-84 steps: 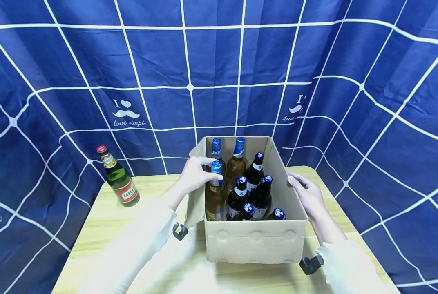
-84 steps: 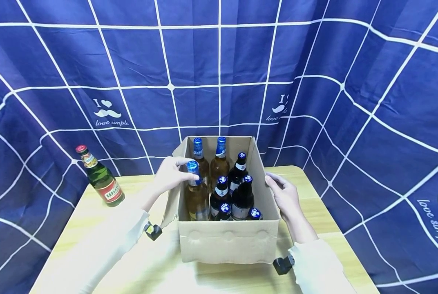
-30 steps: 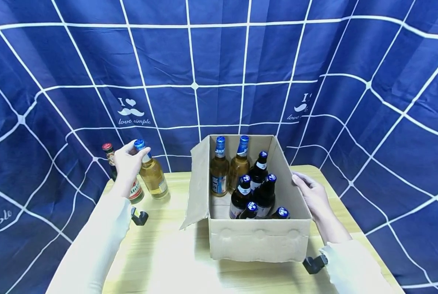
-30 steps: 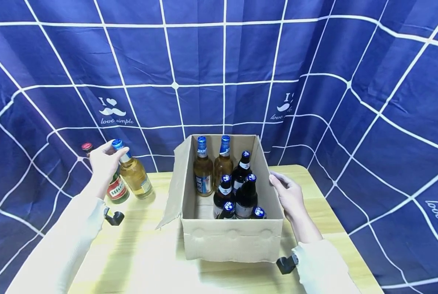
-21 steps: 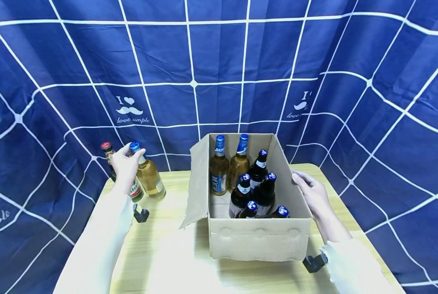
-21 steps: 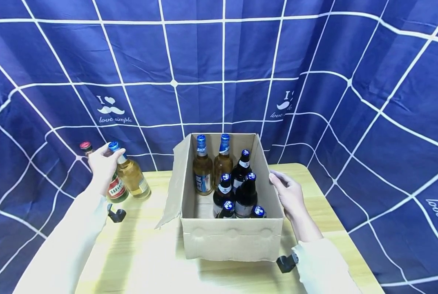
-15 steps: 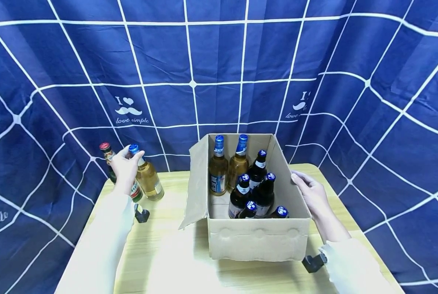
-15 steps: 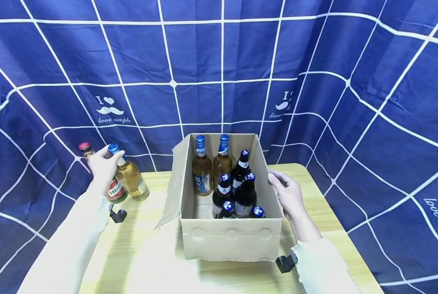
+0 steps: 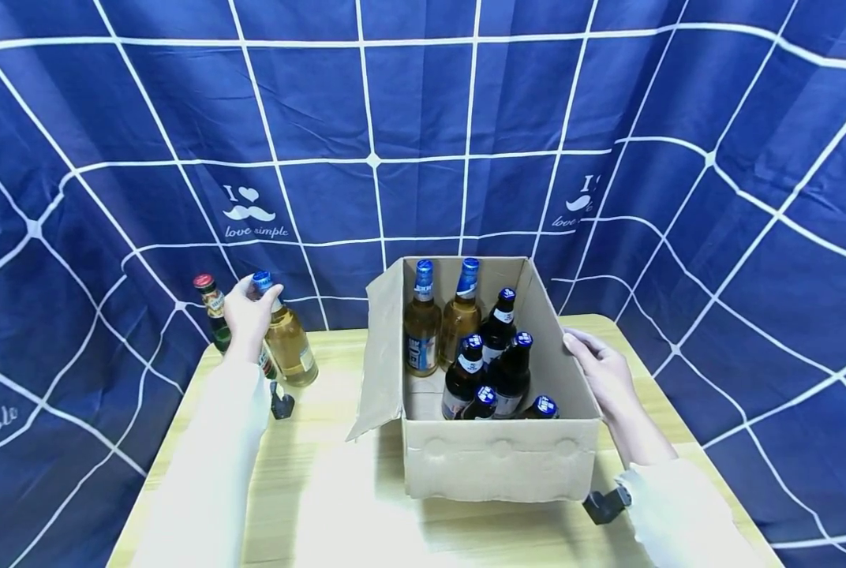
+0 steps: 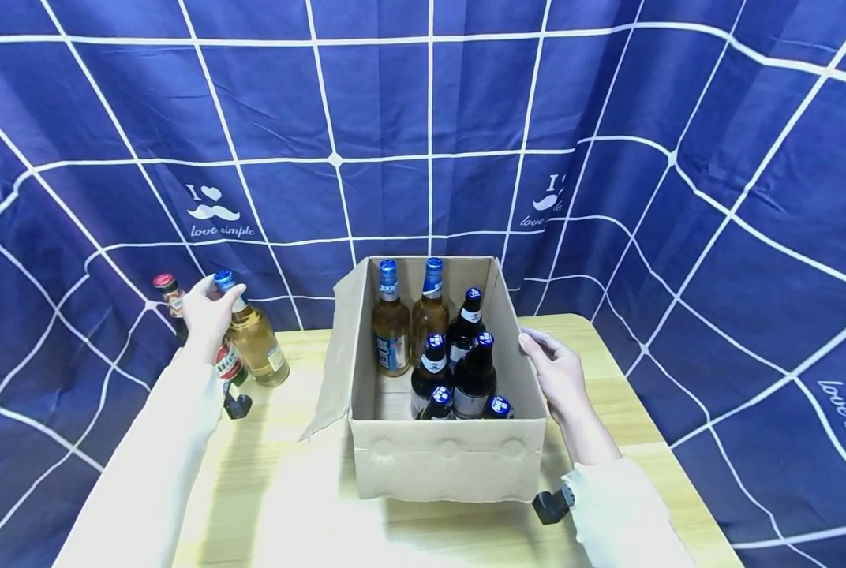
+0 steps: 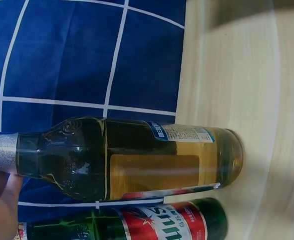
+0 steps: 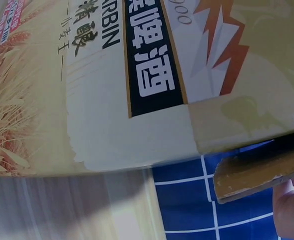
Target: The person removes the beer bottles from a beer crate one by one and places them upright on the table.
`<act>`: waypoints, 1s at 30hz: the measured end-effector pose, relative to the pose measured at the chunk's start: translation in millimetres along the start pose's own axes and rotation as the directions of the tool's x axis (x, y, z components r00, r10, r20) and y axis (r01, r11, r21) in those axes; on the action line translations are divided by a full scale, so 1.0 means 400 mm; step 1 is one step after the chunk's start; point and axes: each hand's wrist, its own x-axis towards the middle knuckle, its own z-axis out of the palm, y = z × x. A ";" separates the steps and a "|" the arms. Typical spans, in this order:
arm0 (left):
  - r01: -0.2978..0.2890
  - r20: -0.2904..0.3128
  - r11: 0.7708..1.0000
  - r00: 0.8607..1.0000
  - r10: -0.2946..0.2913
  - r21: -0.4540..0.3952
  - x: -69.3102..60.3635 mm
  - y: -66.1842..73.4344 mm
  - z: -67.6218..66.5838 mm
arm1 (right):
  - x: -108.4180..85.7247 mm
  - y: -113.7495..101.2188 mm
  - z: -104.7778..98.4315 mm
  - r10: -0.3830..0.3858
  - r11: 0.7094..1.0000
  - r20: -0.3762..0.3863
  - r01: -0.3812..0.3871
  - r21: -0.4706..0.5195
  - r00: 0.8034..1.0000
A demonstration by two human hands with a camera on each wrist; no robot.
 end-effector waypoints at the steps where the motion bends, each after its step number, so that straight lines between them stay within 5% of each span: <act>1: 0.006 0.002 1.000 1.000 -0.006 -0.007 0.000 0.000 0.002 | 0.001 0.001 0.000 0.005 1.000 0.000 -0.005 0.008 1.000; 8: 0.121 -0.010 0.980 0.992 -0.124 -0.158 -0.022 0.013 -0.009 | 0.000 0.001 0.000 0.004 1.000 0.001 -0.004 0.002 1.000; 16: 0.009 -0.164 0.958 0.985 -0.059 -0.288 -0.065 0.080 -0.015 | -0.001 -0.001 -0.002 0.008 0.998 0.016 -0.009 0.056 1.000; 24: -0.166 -0.120 0.912 0.984 0.130 -0.376 -0.085 0.196 0.070 | 0.001 0.002 -0.002 0.006 0.999 0.010 -0.006 0.039 1.000; 30: -0.166 0.051 0.885 0.977 0.208 -0.435 -0.102 0.266 0.157 | 0.001 0.002 -0.001 -0.004 1.000 0.011 0.004 0.021 1.000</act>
